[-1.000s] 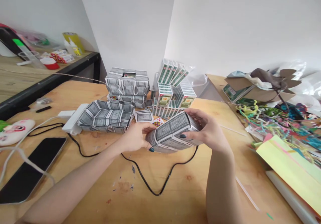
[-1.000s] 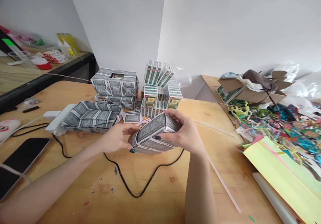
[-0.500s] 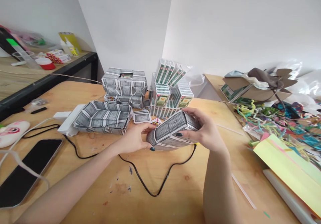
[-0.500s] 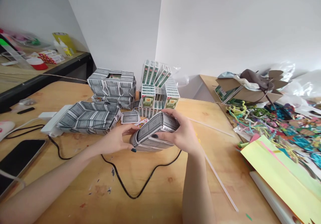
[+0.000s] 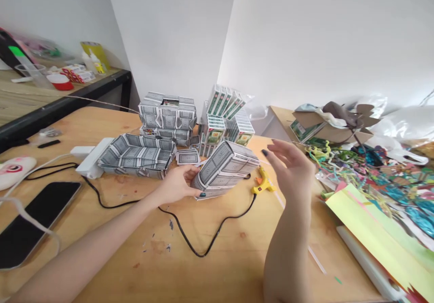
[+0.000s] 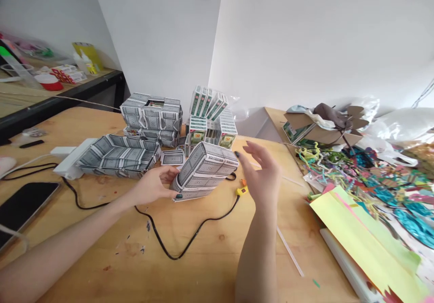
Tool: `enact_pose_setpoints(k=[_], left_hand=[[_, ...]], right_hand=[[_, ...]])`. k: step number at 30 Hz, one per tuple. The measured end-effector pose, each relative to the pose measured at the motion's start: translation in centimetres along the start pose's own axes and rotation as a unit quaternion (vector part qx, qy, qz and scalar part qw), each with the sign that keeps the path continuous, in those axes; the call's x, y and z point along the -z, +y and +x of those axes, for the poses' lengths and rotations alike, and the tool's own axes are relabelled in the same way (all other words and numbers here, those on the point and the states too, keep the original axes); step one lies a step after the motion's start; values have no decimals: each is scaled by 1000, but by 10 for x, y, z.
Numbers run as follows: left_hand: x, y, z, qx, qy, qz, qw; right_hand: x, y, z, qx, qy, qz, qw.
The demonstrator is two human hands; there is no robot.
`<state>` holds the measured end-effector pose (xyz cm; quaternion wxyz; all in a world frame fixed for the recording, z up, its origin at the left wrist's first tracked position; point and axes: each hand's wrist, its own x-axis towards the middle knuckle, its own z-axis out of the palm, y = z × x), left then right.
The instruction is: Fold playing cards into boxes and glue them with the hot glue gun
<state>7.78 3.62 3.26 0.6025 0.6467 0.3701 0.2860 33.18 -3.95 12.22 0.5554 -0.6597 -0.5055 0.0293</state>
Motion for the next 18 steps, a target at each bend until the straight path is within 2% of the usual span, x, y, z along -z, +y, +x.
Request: enact_pose_setpoints(k=[2,3,5,6,7,9,11,14,18], left_hand=[[1,-2,-4,4,12,-19,1000],[2,-3,-6,6,20,-26,999],[5,-6,-12,17,47,-32,998],[6,-8,-16,29,63,-35,997],[7,-10,-20,43,78,-40,995],[8,-15,-27,70,100,-64,990],[10,-21,-33,84,113,-93,986],[11,-31,-38,87,122,-126,981],[11,-40,-41,86,116,-148,978]], right_hand=[[15,10,-1,-94,51,-22,994],[21,19,-2,-153,32,-39,987],[27,43,-7,-289,-90,-84,950],[27,57,-11,-361,-155,-107,913],[24,71,-15,-389,-182,-120,895],[15,96,-25,-423,-198,-144,873],[4,115,-34,-440,-189,-166,862],[-7,132,-42,-440,-165,-179,864],[-7,144,-46,-444,-149,-154,870]])
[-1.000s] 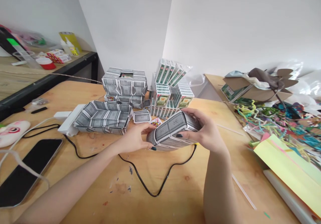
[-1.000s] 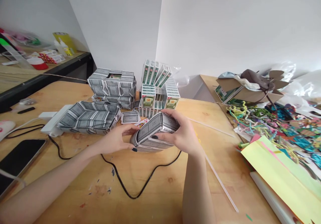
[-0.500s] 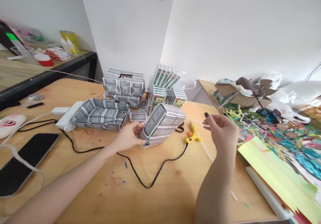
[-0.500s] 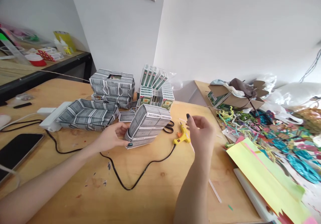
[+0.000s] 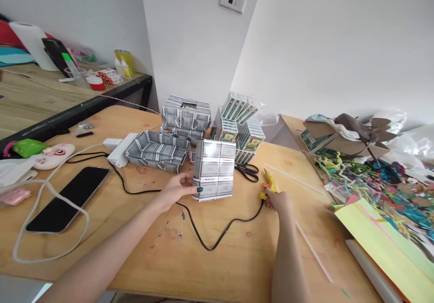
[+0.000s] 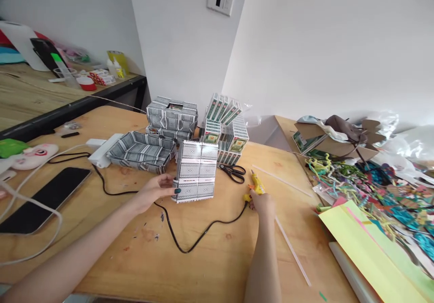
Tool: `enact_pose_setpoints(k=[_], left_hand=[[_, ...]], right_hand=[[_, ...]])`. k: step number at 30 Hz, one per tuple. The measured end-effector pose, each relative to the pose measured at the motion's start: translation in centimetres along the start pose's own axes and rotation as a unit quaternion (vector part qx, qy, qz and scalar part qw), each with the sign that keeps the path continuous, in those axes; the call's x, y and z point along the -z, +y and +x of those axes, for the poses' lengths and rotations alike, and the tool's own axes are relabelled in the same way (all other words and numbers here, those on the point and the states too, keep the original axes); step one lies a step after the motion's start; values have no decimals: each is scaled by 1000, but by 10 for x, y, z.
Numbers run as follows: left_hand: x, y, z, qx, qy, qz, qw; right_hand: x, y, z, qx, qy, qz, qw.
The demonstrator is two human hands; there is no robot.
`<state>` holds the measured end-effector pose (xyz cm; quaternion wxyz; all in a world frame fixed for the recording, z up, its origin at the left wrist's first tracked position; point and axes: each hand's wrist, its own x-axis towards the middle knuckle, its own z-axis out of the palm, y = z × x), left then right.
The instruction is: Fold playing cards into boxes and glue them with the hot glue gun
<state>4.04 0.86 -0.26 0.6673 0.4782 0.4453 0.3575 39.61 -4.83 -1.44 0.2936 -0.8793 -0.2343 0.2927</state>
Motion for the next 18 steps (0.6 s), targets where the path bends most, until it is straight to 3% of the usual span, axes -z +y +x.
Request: enact_pose_setpoints(k=[5,9,15,18], left_hand=[[1,-3,-2,18,-12,-33,999],[0,-3,-4,25,-8,-50,998],[-4,-3,-6,-9,17,-18,1000],[-6,-3,-6,-13,18,-12,1000]], right_hand=[[3,12,-7,4,-15,88,996],[6,11,-24,49,-82,196,976],[-9,-10,-57,204,-192,417,865],[-28,-19,-79,246,-211,387,863]])
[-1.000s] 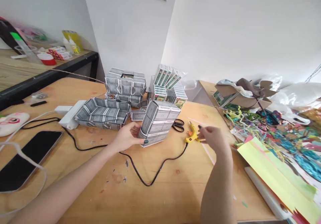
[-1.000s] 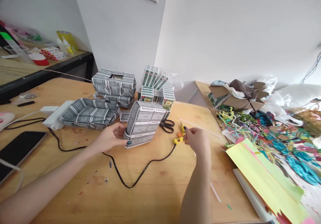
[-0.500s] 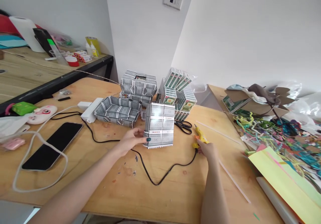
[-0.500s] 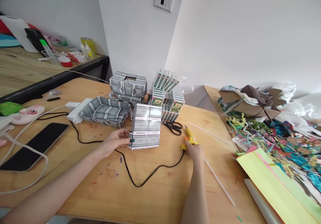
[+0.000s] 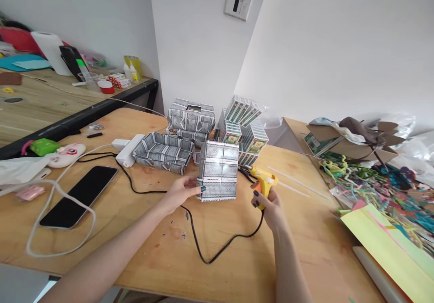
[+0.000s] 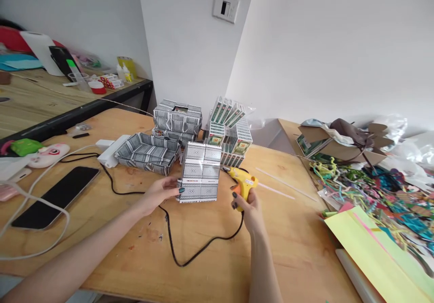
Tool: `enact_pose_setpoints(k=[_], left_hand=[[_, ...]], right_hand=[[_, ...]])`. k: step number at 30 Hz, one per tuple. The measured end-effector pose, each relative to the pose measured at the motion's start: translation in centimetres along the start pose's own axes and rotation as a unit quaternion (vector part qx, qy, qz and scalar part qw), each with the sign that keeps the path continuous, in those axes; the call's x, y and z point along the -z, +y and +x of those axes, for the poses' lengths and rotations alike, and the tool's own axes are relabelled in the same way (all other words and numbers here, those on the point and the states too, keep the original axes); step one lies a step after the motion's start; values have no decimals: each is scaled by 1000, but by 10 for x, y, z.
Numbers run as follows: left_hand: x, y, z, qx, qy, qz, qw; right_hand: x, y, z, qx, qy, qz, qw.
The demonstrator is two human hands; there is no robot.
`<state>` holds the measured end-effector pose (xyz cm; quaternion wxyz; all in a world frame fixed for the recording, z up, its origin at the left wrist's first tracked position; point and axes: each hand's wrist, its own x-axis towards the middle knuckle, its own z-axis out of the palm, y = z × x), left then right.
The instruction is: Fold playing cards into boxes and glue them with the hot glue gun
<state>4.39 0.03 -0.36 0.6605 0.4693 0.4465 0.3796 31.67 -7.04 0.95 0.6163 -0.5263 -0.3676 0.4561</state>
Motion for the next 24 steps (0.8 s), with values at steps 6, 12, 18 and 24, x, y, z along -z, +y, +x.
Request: enact_pose_setpoints(k=[6,12,18,24], left_hand=[[-4,0,-2,24,-2,-32,999],[-2,0,-4,38,-34,-57,997],[-1,-1,-3,61,-30,-79,995],[1,-1,-1,68,-34,-87,993]], right_hand=[[-42,8,-19,16,78,-141,987],[-50,7,-26,22,130,-223,966],[-47,11,-28,-18,72,-246,966],[-54,9,-40,79,-20,-286,955]])
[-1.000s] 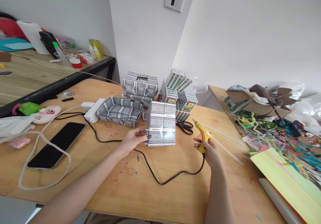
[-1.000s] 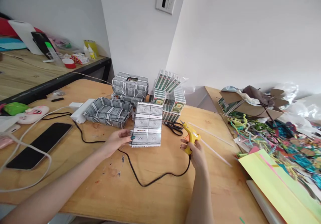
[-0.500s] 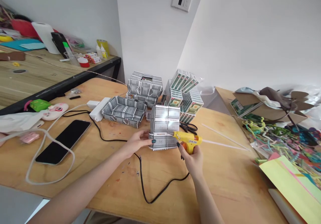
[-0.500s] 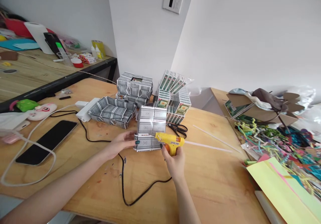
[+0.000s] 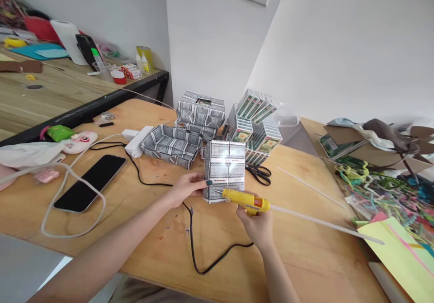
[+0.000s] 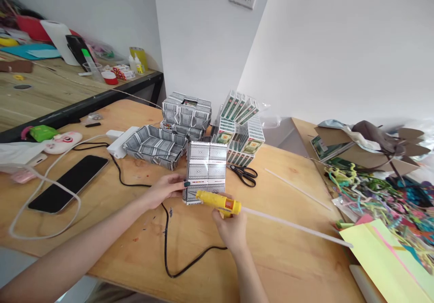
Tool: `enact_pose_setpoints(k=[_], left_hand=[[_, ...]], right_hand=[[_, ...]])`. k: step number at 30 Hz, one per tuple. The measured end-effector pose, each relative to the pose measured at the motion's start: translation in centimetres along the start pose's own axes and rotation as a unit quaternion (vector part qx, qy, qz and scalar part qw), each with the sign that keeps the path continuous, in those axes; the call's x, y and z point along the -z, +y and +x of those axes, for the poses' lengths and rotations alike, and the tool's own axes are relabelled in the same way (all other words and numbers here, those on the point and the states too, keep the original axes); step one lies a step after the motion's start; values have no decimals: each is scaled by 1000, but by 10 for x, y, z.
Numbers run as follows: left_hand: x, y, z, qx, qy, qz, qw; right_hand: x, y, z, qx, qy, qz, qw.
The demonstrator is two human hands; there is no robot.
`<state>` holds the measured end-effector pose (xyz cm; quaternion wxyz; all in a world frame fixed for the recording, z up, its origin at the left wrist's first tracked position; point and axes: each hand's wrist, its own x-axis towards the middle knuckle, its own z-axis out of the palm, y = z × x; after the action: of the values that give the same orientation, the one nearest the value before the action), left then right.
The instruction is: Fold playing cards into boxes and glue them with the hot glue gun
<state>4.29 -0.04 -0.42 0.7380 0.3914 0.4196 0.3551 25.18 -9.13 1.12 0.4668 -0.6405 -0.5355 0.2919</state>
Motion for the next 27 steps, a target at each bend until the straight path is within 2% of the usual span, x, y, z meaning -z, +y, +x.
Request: enact_pose_setpoints(k=[4,9,16,23,27], left_hand=[[0,-1,0,13,-17,-4,1000],[-3,0,0,23,-50,-23,998],[-1,-4,3,41,-38,-27,998],[-1,-7,4,37,-33,-42,998],[-3,-7,4,13,-28,-38,999]], right_hand=[[-2,-1,-4,24,3,-94,995],[-3,6,-4,88,20,-217,972],[-6,7,-6,59,79,-246,964],[-5,4,-7,63,93,-267,957],[-4,3,-7,73,102,-271,954]])
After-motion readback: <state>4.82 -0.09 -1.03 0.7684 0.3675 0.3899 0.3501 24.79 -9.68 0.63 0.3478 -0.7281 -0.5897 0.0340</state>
